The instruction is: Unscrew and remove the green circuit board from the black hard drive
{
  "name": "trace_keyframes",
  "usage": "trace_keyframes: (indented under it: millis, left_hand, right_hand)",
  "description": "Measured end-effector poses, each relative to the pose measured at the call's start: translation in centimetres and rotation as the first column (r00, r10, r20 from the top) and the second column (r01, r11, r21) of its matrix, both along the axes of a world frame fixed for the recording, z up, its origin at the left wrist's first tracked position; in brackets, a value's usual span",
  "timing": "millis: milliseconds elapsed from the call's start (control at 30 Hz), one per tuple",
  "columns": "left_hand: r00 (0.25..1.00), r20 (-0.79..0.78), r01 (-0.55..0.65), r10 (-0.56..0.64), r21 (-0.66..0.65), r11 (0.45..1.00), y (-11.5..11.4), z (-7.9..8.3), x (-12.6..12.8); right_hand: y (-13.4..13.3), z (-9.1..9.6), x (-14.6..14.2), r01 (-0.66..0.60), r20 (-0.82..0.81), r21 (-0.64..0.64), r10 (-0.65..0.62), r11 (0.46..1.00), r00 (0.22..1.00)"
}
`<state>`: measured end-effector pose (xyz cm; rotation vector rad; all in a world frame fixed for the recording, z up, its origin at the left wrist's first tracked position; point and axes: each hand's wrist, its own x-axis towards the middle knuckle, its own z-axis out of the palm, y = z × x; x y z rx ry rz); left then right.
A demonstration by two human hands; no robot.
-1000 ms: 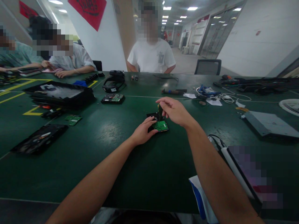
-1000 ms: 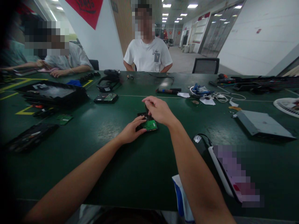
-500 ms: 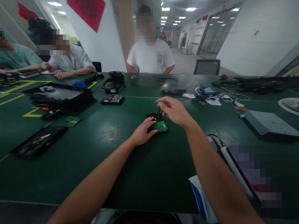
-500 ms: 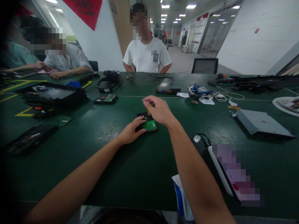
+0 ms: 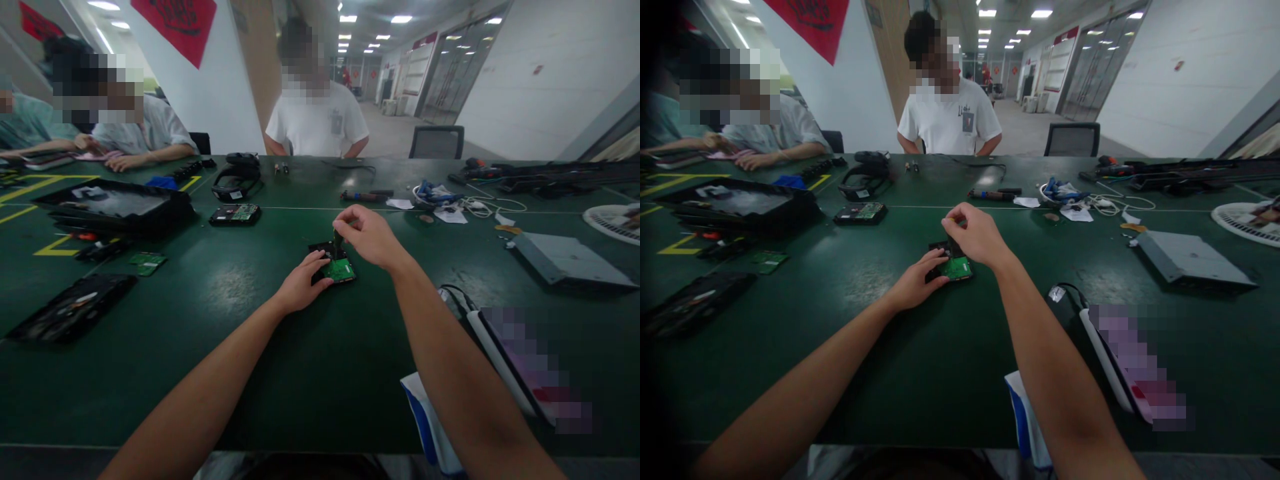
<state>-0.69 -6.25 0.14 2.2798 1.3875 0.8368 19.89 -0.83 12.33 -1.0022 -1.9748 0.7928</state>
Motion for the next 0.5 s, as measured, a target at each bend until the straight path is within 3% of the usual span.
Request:
trace_keyframes:
  millis: [500]
  left_hand:
    - [1.000,0.005,-0.001,0.001,0.003,1.000,-0.04,-0.06,0.15]
  right_hand:
    - [-0.15,0.05,-0.04,-0.034,-0.012,-0.053,0.033,0.998,0.999]
